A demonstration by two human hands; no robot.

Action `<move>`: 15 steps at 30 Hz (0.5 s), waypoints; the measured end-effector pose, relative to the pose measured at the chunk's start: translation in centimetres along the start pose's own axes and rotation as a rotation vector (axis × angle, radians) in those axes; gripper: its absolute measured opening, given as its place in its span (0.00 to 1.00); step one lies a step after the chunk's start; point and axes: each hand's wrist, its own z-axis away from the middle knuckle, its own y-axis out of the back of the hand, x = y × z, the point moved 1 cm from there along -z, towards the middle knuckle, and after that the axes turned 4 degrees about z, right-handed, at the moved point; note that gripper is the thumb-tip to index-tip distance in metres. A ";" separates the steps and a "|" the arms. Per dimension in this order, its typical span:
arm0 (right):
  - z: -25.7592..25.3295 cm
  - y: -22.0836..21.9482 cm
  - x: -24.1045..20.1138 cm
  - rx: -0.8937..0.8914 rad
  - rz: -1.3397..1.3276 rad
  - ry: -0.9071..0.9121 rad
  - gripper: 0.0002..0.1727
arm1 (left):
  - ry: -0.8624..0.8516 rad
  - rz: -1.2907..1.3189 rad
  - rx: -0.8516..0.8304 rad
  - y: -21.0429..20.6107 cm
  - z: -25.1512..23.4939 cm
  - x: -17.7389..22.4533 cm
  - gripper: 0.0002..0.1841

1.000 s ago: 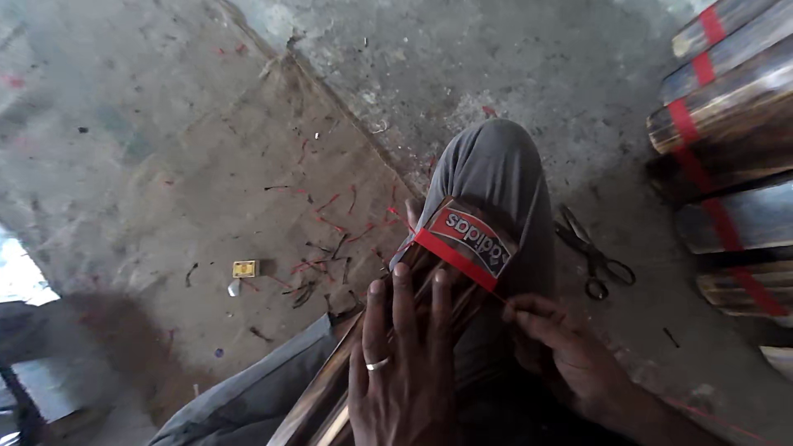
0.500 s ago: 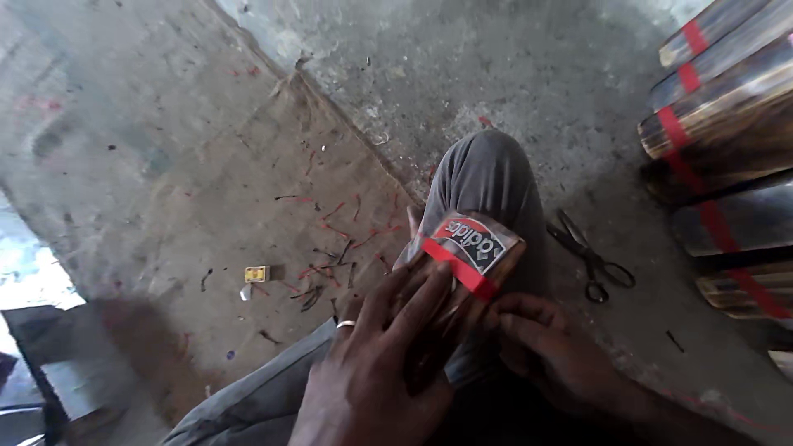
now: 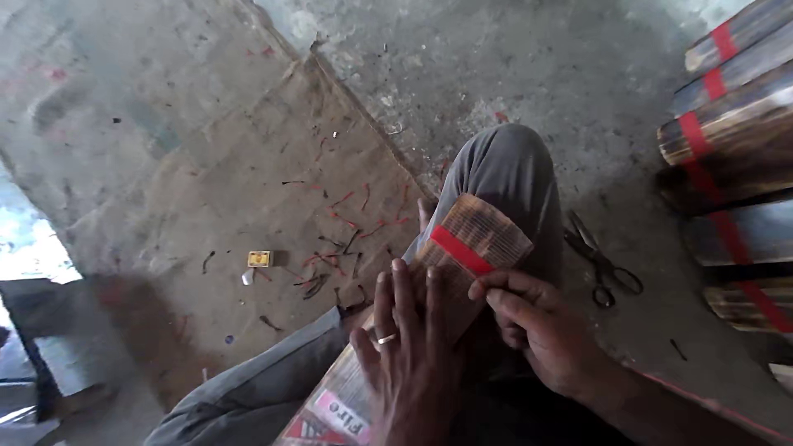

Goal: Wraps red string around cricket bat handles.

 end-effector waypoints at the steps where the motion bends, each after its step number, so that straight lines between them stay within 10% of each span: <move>1: 0.5 0.4 0.6 0.015 0.008 -0.012 0.13 | 0.016 -0.029 0.016 -1.2 0.1 0.2 0.56; 10: 3.8 4.0 3.0 0.126 -0.038 -0.061 0.12 | -0.012 0.023 0.012 -1.0 -0.7 -0.4 0.58; 15: 3.2 2.9 0.5 -0.013 0.001 0.031 0.11 | -0.041 0.370 -0.283 3.1 -1.5 -2.6 0.60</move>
